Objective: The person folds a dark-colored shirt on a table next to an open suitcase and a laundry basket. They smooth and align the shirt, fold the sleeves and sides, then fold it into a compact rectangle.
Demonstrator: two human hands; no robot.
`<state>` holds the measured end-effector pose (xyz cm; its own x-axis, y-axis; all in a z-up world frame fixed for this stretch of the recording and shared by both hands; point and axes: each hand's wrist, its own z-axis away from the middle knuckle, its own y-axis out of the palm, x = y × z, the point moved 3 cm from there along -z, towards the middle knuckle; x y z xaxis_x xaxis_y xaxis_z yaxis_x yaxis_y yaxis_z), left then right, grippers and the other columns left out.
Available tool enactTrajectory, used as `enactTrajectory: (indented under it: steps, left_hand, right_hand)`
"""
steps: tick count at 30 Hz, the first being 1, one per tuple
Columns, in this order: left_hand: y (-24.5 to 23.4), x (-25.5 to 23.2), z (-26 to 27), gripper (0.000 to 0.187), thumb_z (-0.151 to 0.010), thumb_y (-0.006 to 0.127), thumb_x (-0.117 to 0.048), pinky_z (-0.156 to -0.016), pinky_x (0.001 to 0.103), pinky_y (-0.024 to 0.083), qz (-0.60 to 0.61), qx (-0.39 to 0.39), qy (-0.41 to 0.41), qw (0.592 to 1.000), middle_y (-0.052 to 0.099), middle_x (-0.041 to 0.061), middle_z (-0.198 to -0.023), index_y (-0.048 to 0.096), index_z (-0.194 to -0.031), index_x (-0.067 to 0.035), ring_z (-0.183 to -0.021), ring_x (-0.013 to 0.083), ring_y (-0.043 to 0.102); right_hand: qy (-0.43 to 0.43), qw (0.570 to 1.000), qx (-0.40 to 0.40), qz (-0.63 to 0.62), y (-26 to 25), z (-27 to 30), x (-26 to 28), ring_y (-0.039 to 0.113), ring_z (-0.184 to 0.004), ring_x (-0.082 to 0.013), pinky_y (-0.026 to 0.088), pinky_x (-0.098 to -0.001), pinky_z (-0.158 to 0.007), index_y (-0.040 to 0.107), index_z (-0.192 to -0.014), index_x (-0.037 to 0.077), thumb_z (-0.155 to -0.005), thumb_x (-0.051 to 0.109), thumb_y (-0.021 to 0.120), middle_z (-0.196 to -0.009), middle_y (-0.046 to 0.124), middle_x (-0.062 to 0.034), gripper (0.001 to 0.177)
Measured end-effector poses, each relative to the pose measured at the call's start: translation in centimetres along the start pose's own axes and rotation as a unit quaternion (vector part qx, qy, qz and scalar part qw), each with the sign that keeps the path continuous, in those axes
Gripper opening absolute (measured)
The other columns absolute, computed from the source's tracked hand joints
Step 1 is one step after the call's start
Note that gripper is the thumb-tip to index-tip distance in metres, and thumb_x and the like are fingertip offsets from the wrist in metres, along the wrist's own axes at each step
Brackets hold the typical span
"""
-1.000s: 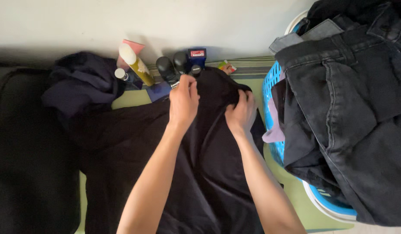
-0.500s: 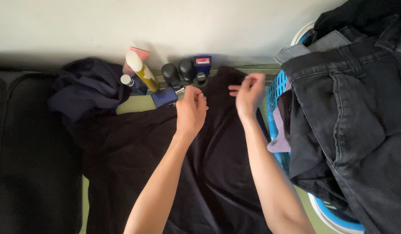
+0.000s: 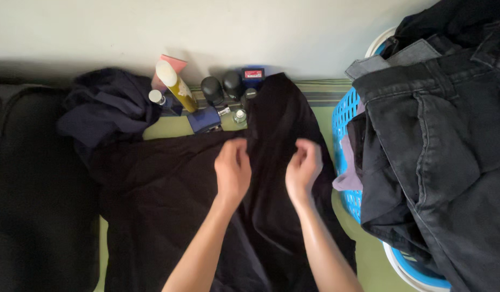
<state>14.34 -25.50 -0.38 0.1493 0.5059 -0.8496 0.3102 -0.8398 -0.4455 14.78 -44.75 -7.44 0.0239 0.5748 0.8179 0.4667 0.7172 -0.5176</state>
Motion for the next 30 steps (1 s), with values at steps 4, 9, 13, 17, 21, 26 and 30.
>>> enactTrajectory:
  steps: [4, 9, 13, 17, 21, 26, 30]
  left_hand:
    - [0.5, -0.3, 5.6, 0.022, -0.086, 0.065, 0.004, -0.088, 0.044, 0.056, -0.088, 0.072, 0.054, 0.992, 0.073, 0.015, -0.107, 0.068, -0.106, -0.003, -0.098, 0.0349, 0.068]
    - [1.6, 0.2, 8.2, 0.032, -0.085, 0.069, -0.006, -0.106, 0.049, 0.045, -0.172, 0.114, 0.112, 0.972, 0.063, 0.021, -0.135, 0.067, -0.116, 0.003, -0.121, 0.0385, 0.06]
    - [1.8, 0.5, 8.3, 0.031, -0.088, 0.067, -0.006, -0.108, 0.05, 0.045, -0.188, 0.103, 0.121, 0.969, 0.063, 0.02, -0.139, 0.068, -0.118, 0.002, -0.124, 0.0373, 0.06]
    - [1.9, 0.8, 8.9, 0.028, -0.089, 0.066, -0.004, -0.109, 0.049, 0.045, -0.18, 0.097, 0.118, 0.972, 0.064, 0.02, -0.138, 0.069, -0.116, 0.001, -0.125, 0.0376, 0.06]
    - [2.2, 1.3, 9.4, 0.026, -0.09, 0.065, -0.002, -0.112, 0.049, 0.044, -0.188, 0.1, 0.113, 0.971, 0.064, 0.02, -0.139, 0.069, -0.115, 0.002, -0.127, 0.0372, 0.059]
    - [1.6, 1.7, 10.9, 0.03, -0.091, 0.059, 0.001, -0.118, 0.052, 0.04, -0.207, 0.103, 0.141, 0.962, 0.063, 0.02, -0.143, 0.069, -0.12, 0.0, -0.136, 0.0378, 0.056]
    - [-0.5, 0.4, 15.8, 0.037, -0.092, 0.057, -0.005, -0.118, 0.058, 0.035, -0.232, 0.103, 0.143, 0.957, 0.056, 0.024, -0.146, 0.063, -0.128, -0.001, -0.139, 0.0405, 0.051]
  right_hand:
    - [-0.122, 0.992, 0.02, 0.014, -1.7, 3.6, 1.1, 0.068, -0.107, -0.0376, 0.057, -0.0433, -0.091, 0.063, -0.115, 0.001, -0.087, -0.013, 0.053, -0.117, 0.068, -0.0181, 0.033]
    - [-0.191, 0.976, 0.08, 0.065, -2.4, 3.5, 0.7, 0.06, -0.118, -0.0415, 0.051, -0.0472, -0.1, 0.063, -0.118, -0.002, -0.091, -0.008, 0.06, -0.13, 0.064, -0.0212, 0.028]
    - [-0.21, 0.969, 0.093, 0.091, -3.7, 2.8, 0.5, 0.059, -0.121, -0.0421, 0.049, -0.0475, -0.104, 0.063, -0.118, -0.002, -0.091, -0.007, 0.061, -0.133, 0.062, -0.0211, 0.027]
    - [-0.182, 0.971, 0.028, 0.154, -6.7, 6.0, 0.1, 0.059, -0.12, -0.0383, 0.048, -0.0493, -0.104, 0.065, -0.118, 0.003, -0.092, -0.001, 0.063, -0.129, 0.064, -0.0161, 0.026]
    - [-0.11, 0.955, -0.043, 0.272, -10.5, 11.1, -0.7, 0.058, -0.119, -0.0401, 0.045, -0.0538, -0.1, 0.066, -0.12, 0.007, -0.093, 0.017, 0.069, -0.127, 0.064, -0.0167, 0.029]
    - [0.009, 0.93, -0.042, 0.364, -12.6, 13.7, -3.0, 0.058, -0.111, -0.0419, 0.043, -0.0561, -0.089, 0.065, -0.129, 0.004, -0.096, 0.032, 0.069, -0.121, 0.064, -0.0189, 0.043]
    - [0.05, 0.93, -0.009, 0.364, -13.8, 13.5, -4.2, 0.062, -0.105, -0.0375, 0.043, -0.0556, -0.087, 0.069, -0.115, 0.008, -0.096, 0.033, 0.07, -0.11, 0.07, -0.0144, 0.031]
